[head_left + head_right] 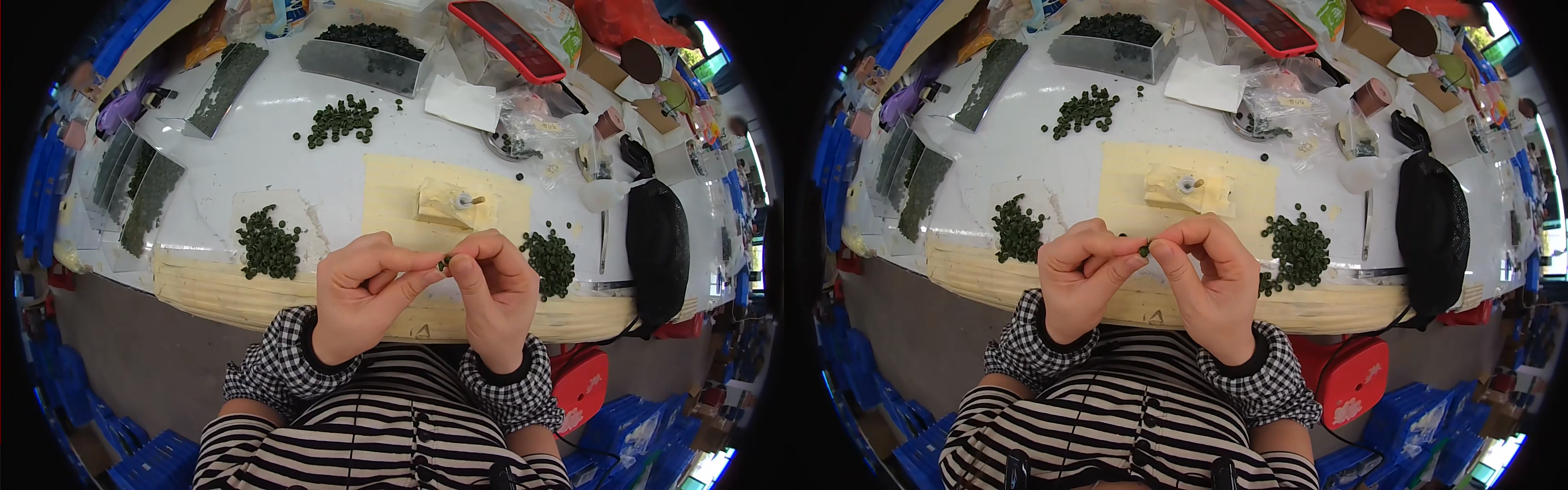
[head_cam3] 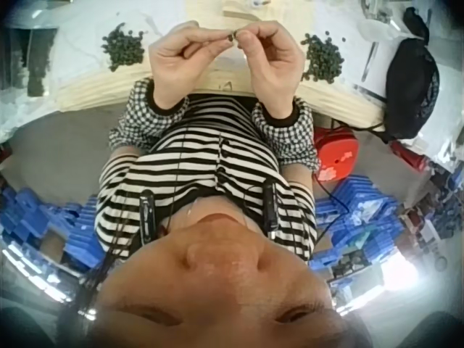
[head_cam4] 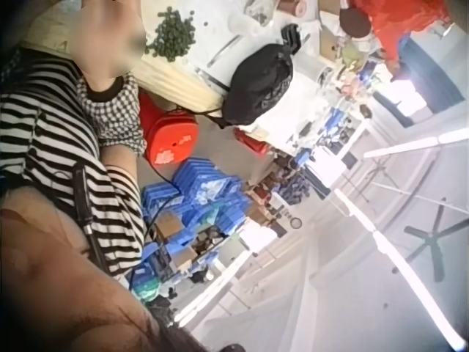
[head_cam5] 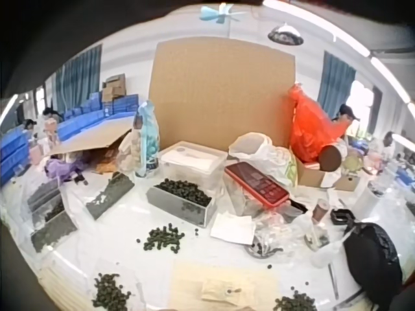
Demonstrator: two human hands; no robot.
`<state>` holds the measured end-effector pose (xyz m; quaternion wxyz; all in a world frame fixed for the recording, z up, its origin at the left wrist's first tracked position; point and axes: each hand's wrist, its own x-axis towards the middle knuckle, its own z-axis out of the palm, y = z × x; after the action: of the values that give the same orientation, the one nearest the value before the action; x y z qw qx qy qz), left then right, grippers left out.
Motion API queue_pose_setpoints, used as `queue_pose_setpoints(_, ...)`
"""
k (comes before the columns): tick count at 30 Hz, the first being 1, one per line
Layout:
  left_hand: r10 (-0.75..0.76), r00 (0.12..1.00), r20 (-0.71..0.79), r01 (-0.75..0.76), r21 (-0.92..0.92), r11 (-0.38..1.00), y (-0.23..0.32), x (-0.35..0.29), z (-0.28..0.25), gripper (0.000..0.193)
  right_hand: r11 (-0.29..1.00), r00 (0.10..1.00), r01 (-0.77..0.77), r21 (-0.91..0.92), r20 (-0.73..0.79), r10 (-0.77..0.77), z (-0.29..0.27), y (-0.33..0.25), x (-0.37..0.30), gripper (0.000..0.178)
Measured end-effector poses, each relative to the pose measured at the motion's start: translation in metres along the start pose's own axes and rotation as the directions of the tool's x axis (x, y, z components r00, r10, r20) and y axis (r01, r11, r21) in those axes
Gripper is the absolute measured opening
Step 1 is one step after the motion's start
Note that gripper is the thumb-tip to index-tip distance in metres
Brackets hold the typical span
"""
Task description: Manually assembling small green and black plastic toy components at a workbench.
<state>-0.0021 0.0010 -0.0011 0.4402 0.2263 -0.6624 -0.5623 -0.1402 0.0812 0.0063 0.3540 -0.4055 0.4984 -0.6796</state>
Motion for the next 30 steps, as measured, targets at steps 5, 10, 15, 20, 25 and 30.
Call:
queue_pose_setpoints(5, 0.003, 0.999, -0.037, -0.002, 0.022, 1.0, 0.0, -0.001, 0.0, 0.024, 1.0, 1.0, -0.018, 0.005, -0.01, 0.018, 0.002, 0.0, -0.002, 0.009)
queue_pose_setpoints(10, 0.022, 0.998, -0.051, -0.018, 0.074, 0.997, 0.001, -0.001, 0.0, 0.024, 1.0, 1.0, -0.017, -0.022, -0.018, 0.017, 0.003, -0.002, -0.005, 0.013)
queue_pose_setpoints(15, 0.029, 0.999, -0.046, -0.024, 0.103, 0.994, 0.003, 0.0, 0.001, 0.024, 0.997, 0.998, 0.004, -0.077, -0.06, -0.009, 0.004, -0.002, -0.005, 0.013)
queue_pose_setpoints(20, -0.019, 0.999, -0.043, 0.021, 0.054, 0.998, 0.001, -0.001, 0.001, 0.022, 0.894, 0.948, 0.26, -0.365, -0.078, -0.307, 0.007, 0.004, -0.002, 0.014)
queue_pose_setpoints(25, -0.122, 0.992, -0.04, 0.12, -0.042, 0.992, 0.003, 0.0, 0.001, 0.02, 0.772, 0.893, 0.367, -0.519, -0.036, -0.449, 0.01, 0.003, -0.002, 0.018)
queue_pose_setpoints(30, -0.13, 0.99, -0.047, 0.127, -0.064, 0.99, 0.003, 0.002, 0.0, 0.021, 0.811, 0.915, 0.37, -0.454, 0.029, -0.401, 0.008, 0.001, -0.004, 0.024)
